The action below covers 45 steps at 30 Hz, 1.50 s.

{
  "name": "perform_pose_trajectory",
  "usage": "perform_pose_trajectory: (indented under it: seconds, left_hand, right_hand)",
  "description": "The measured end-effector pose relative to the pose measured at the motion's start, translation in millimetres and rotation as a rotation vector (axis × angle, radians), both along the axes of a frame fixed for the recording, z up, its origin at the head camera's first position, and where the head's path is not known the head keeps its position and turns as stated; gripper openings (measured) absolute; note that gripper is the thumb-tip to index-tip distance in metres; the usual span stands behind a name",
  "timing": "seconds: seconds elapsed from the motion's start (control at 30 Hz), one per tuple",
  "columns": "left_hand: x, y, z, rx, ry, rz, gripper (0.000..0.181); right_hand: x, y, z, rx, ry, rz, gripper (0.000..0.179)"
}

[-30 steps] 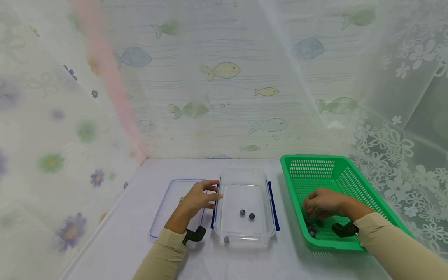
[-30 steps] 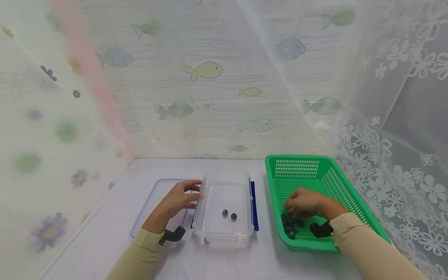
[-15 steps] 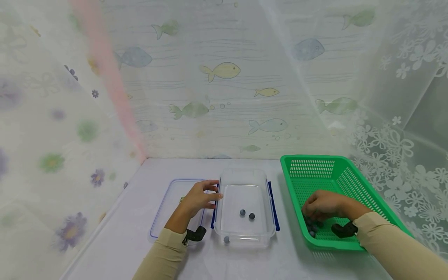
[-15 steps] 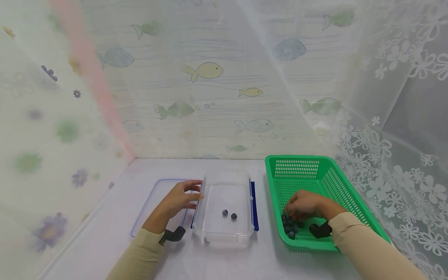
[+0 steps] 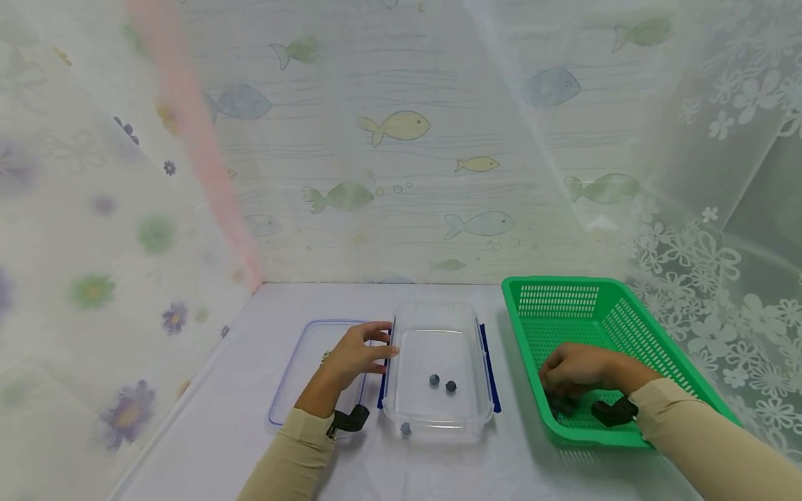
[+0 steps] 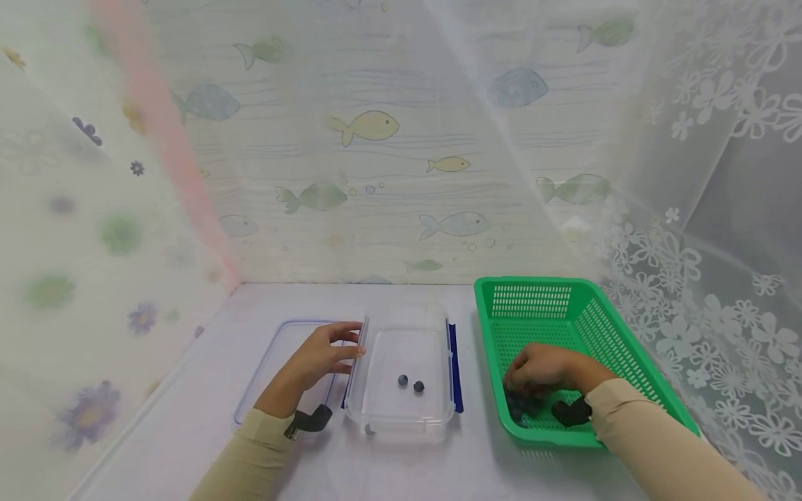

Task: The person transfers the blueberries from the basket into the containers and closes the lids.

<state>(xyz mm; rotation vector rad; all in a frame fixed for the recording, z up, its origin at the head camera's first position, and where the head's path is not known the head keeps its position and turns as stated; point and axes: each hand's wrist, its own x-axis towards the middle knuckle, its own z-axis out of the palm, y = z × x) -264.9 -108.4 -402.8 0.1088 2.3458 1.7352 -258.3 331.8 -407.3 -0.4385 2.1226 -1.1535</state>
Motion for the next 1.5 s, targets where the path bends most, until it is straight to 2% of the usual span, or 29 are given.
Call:
perform_pose_trajectory:
  seconds: [0.6,1.0,1.5]
  left_hand:
    - [-2.7,-1.0,-0.9,0.005,-0.013,-0.002,0.069]
    - [-1.8,-0.8,-0.8,-0.005,-0.016,0.004,0.069]
    - [-1.2,-0.8,-1.0,-0.001,-0.015,-0.003,0.07]
  right_hand:
    - [-1.6,-1.1,0.2,0.064,0.053,-0.04,0.013]
    - [-6.3,2.0,2.0,0.04,0.087,-0.091,0.016]
    - [-11.6,6.8,16.1,0.018,0.076,-0.141,0.024]
